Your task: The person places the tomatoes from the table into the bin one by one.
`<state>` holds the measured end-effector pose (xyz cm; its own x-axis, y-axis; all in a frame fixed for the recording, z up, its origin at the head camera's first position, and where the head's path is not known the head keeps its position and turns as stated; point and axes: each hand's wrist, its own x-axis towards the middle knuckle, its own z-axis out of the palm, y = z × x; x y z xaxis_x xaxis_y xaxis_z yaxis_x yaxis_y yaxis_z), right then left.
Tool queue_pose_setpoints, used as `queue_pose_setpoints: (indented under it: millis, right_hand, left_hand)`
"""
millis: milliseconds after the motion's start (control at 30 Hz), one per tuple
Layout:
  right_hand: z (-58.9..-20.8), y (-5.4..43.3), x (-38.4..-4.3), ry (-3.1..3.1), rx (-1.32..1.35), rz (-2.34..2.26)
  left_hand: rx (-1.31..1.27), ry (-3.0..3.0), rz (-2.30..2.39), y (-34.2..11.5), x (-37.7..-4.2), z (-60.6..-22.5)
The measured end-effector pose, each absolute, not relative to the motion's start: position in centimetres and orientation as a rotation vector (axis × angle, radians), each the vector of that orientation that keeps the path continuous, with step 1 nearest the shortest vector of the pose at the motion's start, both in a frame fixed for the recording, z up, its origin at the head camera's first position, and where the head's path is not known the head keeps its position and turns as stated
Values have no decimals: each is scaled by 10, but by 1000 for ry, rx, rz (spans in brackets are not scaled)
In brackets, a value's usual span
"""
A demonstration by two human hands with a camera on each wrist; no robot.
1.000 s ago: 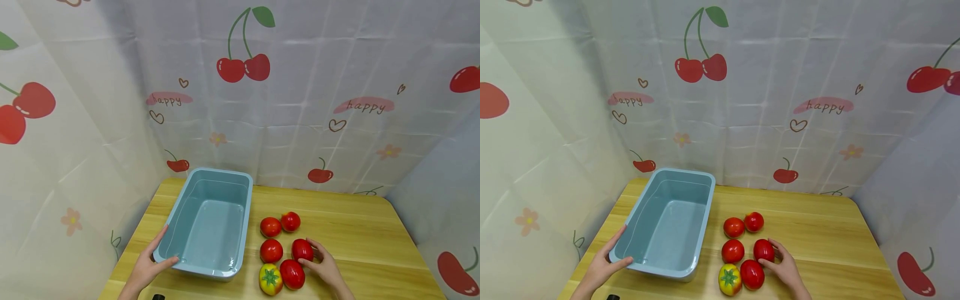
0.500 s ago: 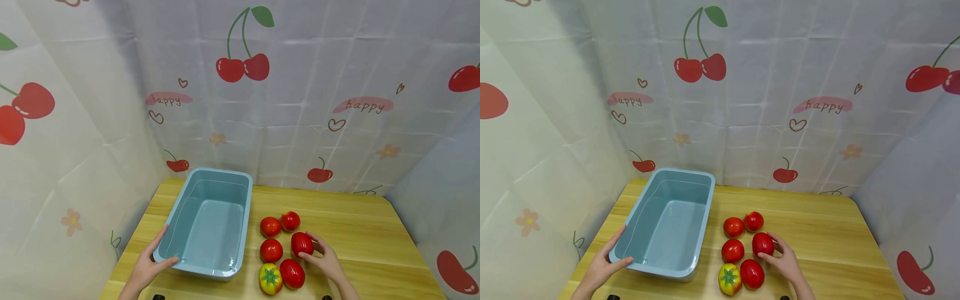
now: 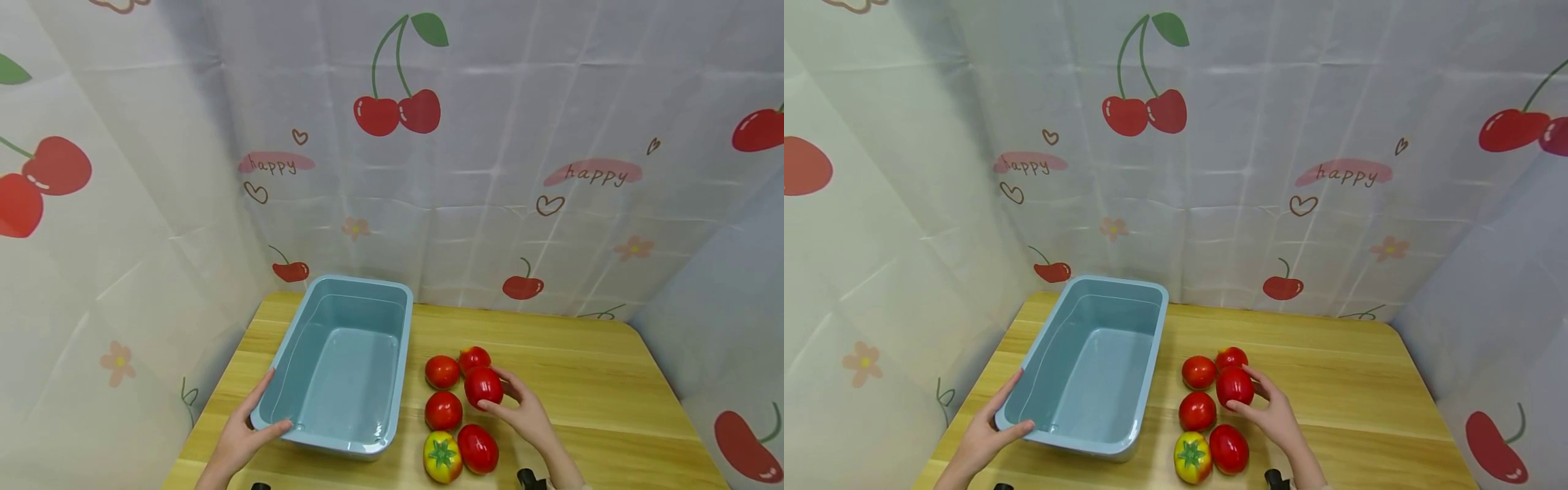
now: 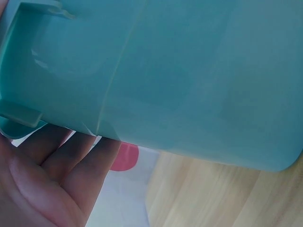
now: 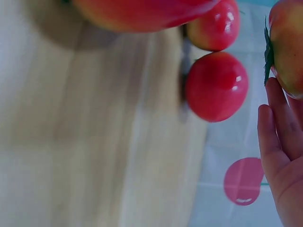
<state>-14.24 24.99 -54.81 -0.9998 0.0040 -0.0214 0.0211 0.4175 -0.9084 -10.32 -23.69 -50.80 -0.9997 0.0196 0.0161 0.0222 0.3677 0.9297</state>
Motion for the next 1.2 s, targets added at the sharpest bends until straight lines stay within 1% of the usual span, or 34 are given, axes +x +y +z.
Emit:
queue_pose_setpoints:
  millis: [433, 700, 1000, 1200]
  right_hand:
    - [-526, 226, -151, 2663, -162, -1755]
    - [-509, 210, -158, 2655, -217, -1773]
    - [-465, 182, -156, 2573, -277, -1822]
    - [-468, 169, -167, 2486, -334, -1859]
  left_hand:
    - [-52, -2568, -1780, -236, -104, -509]
    - [-55, -2566, -1768, -236, -104, -510]
    - [-39, -2572, -1781, -236, -103, -510]
    - [-22, -2564, -1823, -236, -103, -509]
